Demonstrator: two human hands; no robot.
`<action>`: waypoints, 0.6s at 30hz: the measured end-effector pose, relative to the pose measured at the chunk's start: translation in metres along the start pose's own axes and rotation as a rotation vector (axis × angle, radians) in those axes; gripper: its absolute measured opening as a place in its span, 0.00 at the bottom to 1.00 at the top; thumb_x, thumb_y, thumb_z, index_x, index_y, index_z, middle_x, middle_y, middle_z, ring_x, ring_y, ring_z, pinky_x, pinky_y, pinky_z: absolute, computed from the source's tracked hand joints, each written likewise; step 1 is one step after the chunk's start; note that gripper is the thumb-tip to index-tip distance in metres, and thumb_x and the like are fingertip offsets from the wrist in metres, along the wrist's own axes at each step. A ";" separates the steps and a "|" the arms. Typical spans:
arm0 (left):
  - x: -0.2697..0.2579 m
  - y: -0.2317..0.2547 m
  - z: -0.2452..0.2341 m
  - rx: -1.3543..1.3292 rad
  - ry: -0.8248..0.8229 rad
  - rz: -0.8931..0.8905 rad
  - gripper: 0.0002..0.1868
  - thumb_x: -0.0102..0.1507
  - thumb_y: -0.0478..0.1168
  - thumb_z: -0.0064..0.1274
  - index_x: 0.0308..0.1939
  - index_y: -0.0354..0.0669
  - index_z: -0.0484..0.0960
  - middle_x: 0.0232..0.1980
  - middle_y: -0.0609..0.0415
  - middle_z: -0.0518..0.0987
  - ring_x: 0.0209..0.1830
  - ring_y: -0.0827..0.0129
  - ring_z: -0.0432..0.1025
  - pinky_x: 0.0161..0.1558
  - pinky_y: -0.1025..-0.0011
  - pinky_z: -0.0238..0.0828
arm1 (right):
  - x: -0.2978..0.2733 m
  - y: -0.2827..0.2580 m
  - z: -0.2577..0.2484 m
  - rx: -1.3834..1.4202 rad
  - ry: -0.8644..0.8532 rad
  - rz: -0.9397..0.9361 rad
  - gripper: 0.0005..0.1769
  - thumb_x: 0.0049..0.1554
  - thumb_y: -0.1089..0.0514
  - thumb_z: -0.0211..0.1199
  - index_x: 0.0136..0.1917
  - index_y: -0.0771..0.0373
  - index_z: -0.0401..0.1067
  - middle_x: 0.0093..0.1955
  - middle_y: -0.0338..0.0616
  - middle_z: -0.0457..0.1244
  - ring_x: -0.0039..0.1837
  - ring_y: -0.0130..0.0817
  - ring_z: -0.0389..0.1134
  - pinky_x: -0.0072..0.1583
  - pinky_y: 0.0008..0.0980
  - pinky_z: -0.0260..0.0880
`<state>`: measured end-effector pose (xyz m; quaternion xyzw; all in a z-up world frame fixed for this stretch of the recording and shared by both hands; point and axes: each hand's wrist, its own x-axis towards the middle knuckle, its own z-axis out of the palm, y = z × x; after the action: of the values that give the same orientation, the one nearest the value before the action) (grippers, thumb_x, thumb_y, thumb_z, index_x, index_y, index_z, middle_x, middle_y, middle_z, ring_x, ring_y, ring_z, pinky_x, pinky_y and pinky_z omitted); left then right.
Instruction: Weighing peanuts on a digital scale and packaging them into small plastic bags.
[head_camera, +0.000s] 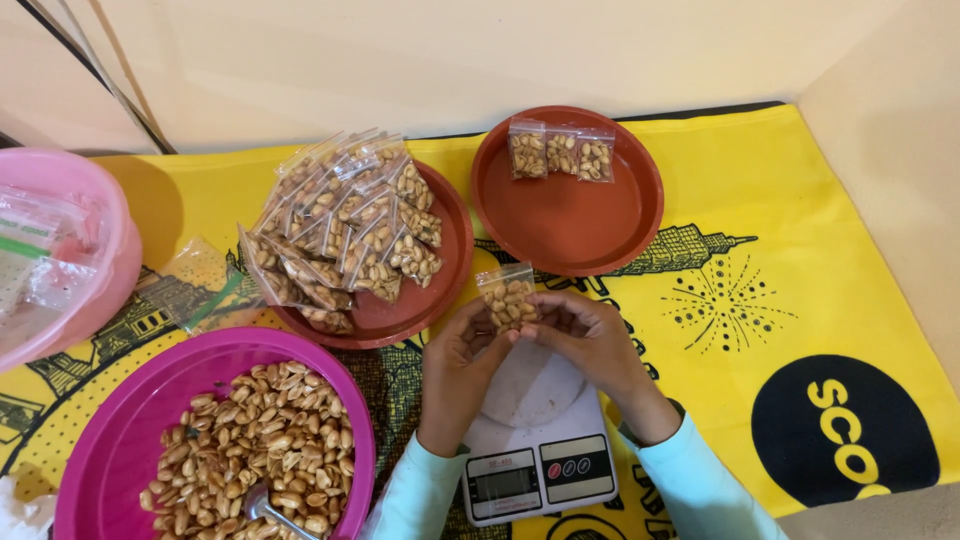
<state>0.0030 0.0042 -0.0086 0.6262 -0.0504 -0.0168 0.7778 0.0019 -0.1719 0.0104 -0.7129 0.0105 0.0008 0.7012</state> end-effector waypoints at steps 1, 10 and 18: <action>0.000 0.002 0.000 0.000 0.001 0.000 0.27 0.59 0.27 0.64 0.62 0.25 0.77 0.47 0.38 0.83 0.46 0.61 0.78 0.46 0.66 0.80 | 0.000 0.000 -0.001 0.000 -0.001 0.000 0.19 0.49 0.69 0.76 0.55 0.70 0.80 0.42 0.48 0.69 0.44 0.29 0.70 0.48 0.29 0.78; 0.000 0.003 0.000 -0.009 -0.018 -0.009 0.28 0.59 0.26 0.63 0.63 0.27 0.77 0.47 0.39 0.83 0.47 0.62 0.78 0.47 0.66 0.81 | 0.002 -0.002 -0.004 0.012 -0.021 0.003 0.22 0.49 0.66 0.76 0.58 0.71 0.79 0.42 0.50 0.70 0.44 0.31 0.71 0.48 0.31 0.78; 0.002 -0.004 -0.003 -0.045 0.012 -0.016 0.26 0.62 0.26 0.58 0.65 0.27 0.75 0.48 0.36 0.83 0.47 0.59 0.80 0.46 0.65 0.83 | 0.002 -0.012 0.002 -0.067 0.014 0.010 0.17 0.57 0.59 0.70 0.59 0.67 0.80 0.42 0.49 0.71 0.44 0.28 0.68 0.48 0.30 0.75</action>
<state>0.0056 0.0064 -0.0128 0.6090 -0.0405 -0.0203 0.7919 0.0042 -0.1697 0.0226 -0.7358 0.0187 -0.0004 0.6770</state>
